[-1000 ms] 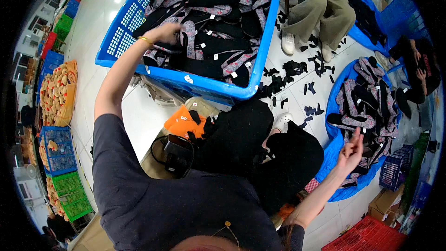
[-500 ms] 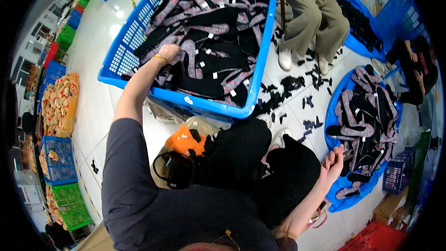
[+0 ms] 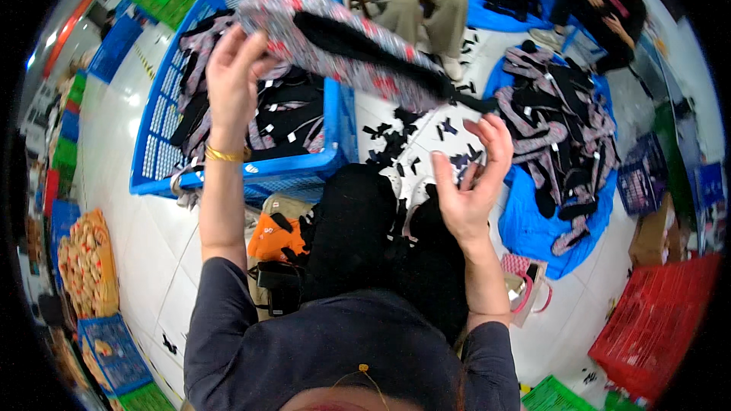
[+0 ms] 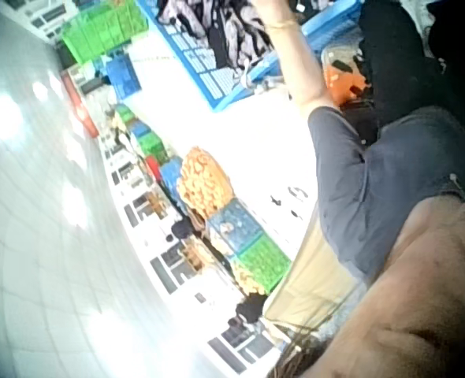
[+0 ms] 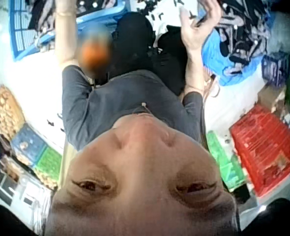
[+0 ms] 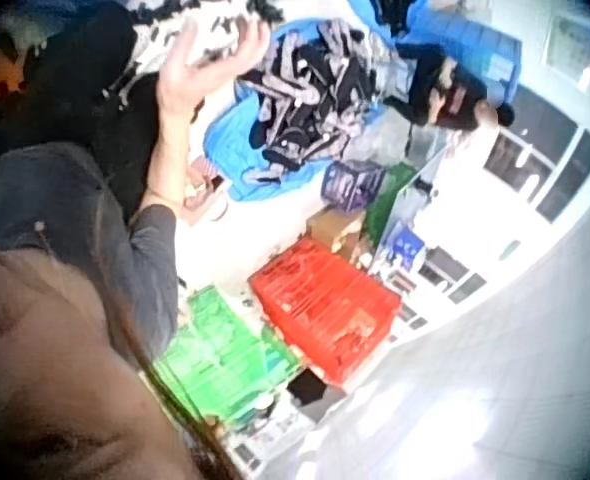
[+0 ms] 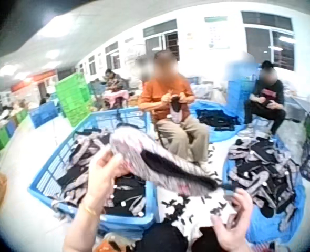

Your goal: The person sits on the floor and uses scissors to trim excess fabric from the edges of black shoe insoles. They pick up insoles from a blue basket, cut the patterned fabric to match the insole shape, and place the finished items into a pile on a blue tarp.

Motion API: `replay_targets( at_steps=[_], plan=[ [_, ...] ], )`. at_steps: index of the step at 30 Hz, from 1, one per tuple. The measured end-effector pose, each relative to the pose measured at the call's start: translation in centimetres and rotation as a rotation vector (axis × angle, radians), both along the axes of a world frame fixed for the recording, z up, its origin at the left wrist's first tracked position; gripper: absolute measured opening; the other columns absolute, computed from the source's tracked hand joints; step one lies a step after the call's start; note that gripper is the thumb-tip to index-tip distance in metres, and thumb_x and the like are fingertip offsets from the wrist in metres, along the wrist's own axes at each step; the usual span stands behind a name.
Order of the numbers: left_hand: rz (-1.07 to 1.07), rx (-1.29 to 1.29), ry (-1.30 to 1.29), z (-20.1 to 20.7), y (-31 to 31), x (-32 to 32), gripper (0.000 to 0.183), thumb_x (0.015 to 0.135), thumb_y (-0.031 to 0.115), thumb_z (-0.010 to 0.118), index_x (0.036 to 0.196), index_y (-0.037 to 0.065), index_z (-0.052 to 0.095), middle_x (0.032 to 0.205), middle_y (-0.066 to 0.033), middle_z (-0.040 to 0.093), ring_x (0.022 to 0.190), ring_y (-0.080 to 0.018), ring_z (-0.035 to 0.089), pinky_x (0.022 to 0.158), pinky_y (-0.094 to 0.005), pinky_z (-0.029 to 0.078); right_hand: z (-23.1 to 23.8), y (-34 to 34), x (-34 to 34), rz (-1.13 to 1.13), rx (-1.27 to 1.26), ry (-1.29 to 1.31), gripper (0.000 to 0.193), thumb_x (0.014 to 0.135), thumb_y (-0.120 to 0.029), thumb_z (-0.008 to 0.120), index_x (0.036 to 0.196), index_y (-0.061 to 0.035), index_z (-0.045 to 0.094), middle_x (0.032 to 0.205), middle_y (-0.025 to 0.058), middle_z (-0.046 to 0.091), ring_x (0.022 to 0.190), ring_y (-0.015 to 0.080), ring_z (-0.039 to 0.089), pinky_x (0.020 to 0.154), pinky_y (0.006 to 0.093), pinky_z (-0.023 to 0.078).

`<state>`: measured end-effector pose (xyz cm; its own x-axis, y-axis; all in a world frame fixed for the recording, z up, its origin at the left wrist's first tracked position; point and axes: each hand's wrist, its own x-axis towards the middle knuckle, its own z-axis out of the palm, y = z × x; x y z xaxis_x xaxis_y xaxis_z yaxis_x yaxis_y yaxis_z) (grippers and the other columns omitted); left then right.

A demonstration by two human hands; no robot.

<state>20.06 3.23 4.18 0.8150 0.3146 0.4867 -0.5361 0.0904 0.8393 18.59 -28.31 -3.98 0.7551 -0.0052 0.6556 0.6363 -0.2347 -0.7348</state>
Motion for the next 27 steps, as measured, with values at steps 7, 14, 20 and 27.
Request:
replay_targets(
  at_steps=[7,14,20,27],
  plan=[
    [-0.312,-0.175,0.218,-7.9,-8.7,-1.7,0.043,0.092,0.012,0.063,0.132,0.0,0.05,0.116,-0.0061,0.063,0.102,-0.0129,0.062,0.085,-0.0283,0.053,-1.1,-6.2,-1.8,0.187,0.023,0.399,0.083,0.074,-0.021,0.084,0.14,-0.0013,0.037,0.131,0.017,0.053,0.116,0.0245,0.054,0.102,0.036,0.04],
    [-0.342,-0.305,0.289,-11.4,-13.3,-1.4,0.045,0.093,0.011,0.062,0.134,0.001,0.046,0.114,-0.0064,0.063,0.101,-0.0112,0.062,0.084,-0.0255,0.053,-4.7,-8.6,-5.9,0.358,0.123,0.719,0.055,0.082,-0.013,0.075,0.127,0.0027,0.049,0.117,0.0077,0.058,0.108,0.0152,0.054,0.095,0.03,0.041],
    [-0.346,-0.473,0.51,-14.4,-19.0,-6.3,0.044,0.1,0.032,0.052,0.134,0.01,0.036,0.115,0.001,0.055,0.1,-0.0103,0.057,0.082,-0.0275,0.049,-5.1,-5.7,-8.9,-0.272,-0.483,0.176,0.049,0.075,-0.019,0.075,0.115,0.0,0.057,0.104,0.0185,0.06,0.095,0.0349,0.059,0.081,0.0381,0.049],
    [-0.762,-0.678,0.681,-16.5,-18.5,-8.8,0.037,0.098,0.024,0.052,0.121,-0.005,0.055,0.114,-0.0169,0.064,0.098,-0.024,0.066,0.085,-0.0368,0.056,-5.2,-4.8,-12.6,0.187,-0.412,-0.002,0.041,0.061,-0.001,0.074,0.1,-0.007,0.067,0.092,0.0083,0.061,0.083,0.0259,0.063,0.071,0.0342,0.054]
  ],
)
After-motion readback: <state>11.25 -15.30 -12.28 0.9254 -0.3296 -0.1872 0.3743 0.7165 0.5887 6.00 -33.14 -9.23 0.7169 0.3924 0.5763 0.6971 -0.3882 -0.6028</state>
